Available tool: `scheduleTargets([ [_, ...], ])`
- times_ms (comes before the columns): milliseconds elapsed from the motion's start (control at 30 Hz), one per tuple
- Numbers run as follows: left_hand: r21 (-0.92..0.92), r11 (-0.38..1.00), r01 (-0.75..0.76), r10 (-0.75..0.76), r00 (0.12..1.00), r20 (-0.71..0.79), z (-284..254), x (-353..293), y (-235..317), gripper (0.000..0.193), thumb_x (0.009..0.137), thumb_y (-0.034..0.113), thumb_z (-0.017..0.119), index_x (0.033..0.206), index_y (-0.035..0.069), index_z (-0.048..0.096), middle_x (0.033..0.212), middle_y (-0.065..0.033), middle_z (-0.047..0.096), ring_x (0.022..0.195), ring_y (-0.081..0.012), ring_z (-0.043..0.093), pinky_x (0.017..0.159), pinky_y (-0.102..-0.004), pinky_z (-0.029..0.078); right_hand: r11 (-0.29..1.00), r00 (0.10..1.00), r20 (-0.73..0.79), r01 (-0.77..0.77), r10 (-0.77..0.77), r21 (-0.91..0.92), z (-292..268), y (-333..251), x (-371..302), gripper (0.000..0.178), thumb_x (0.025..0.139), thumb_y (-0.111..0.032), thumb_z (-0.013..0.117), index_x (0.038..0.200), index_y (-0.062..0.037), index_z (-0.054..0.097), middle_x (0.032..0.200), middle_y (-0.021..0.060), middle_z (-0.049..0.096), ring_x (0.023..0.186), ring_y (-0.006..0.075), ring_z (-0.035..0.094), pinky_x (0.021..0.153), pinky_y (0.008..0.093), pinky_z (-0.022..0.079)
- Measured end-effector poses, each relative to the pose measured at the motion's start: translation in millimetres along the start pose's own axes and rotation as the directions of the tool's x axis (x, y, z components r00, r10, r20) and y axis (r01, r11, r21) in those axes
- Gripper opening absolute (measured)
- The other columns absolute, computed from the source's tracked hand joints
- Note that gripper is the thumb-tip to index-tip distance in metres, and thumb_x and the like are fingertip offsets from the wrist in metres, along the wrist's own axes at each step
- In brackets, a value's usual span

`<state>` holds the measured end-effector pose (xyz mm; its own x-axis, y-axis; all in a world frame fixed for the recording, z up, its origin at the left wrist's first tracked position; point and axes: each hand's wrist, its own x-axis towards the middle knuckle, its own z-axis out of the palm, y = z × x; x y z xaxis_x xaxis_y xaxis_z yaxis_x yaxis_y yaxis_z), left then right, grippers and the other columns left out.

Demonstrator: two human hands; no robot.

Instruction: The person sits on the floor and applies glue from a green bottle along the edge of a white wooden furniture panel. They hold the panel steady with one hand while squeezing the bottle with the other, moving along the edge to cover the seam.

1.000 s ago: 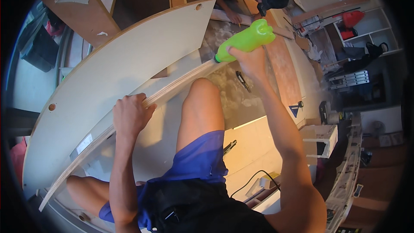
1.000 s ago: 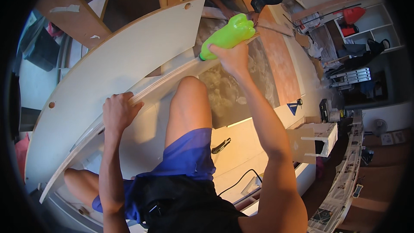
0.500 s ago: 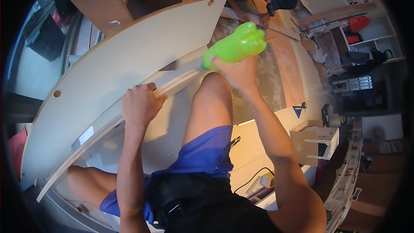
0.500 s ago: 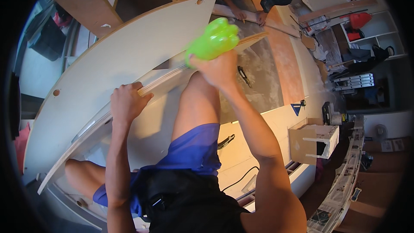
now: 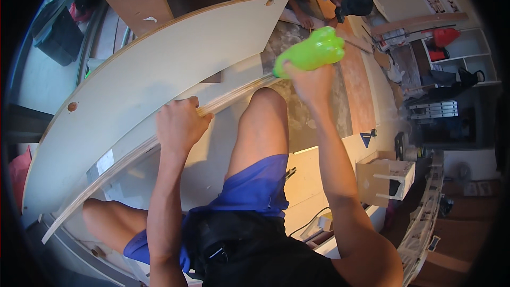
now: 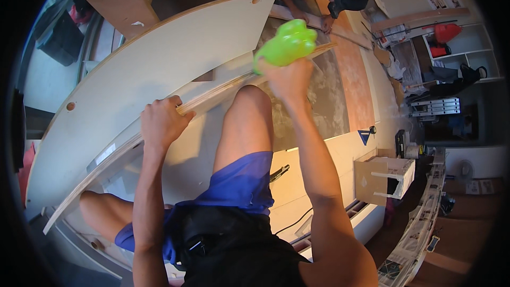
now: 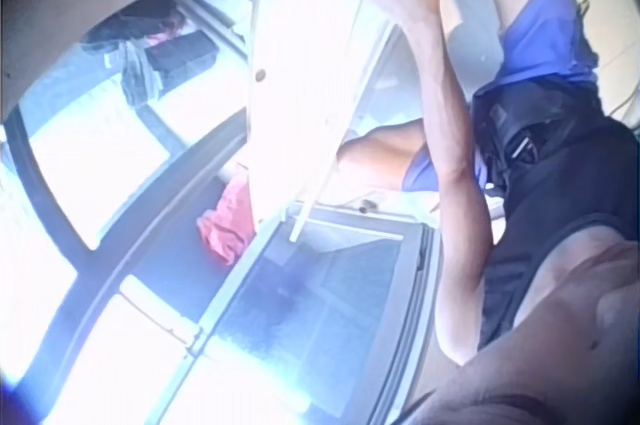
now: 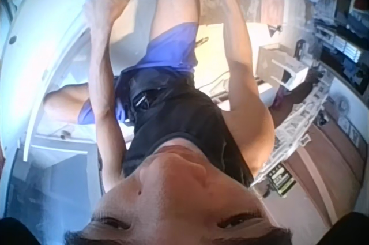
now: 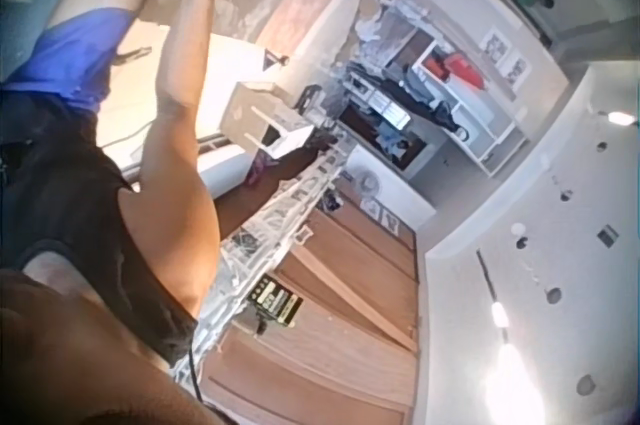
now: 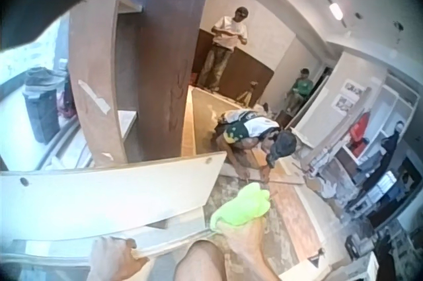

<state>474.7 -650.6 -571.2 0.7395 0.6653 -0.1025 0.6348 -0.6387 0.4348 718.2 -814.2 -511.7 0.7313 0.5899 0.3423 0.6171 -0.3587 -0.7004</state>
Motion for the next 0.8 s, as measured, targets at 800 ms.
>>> scheduleTargets([
  [800, 0.037, 0.999, 0.037, -0.037, 0.999, 0.007, 7.9, -6.2, 5.2, 0.040, 0.078, 0.043, 0.088, 0.092, 0.006, 0.081, 0.078, -0.0203, 0.076, 0.074, -0.0393, 0.077, 0.071, -0.0452, 0.061, 0.985, 0.976, -0.170, -0.152, 0.136, -0.083, -15.4, 22.3, -0.9, 0.035, 0.076, -0.011, 0.085, 0.105, 0.0007, 0.072, 0.099, 0.0094, 0.075, 0.093, 0.0210, 0.072, 0.088, 0.0376, 0.057],
])
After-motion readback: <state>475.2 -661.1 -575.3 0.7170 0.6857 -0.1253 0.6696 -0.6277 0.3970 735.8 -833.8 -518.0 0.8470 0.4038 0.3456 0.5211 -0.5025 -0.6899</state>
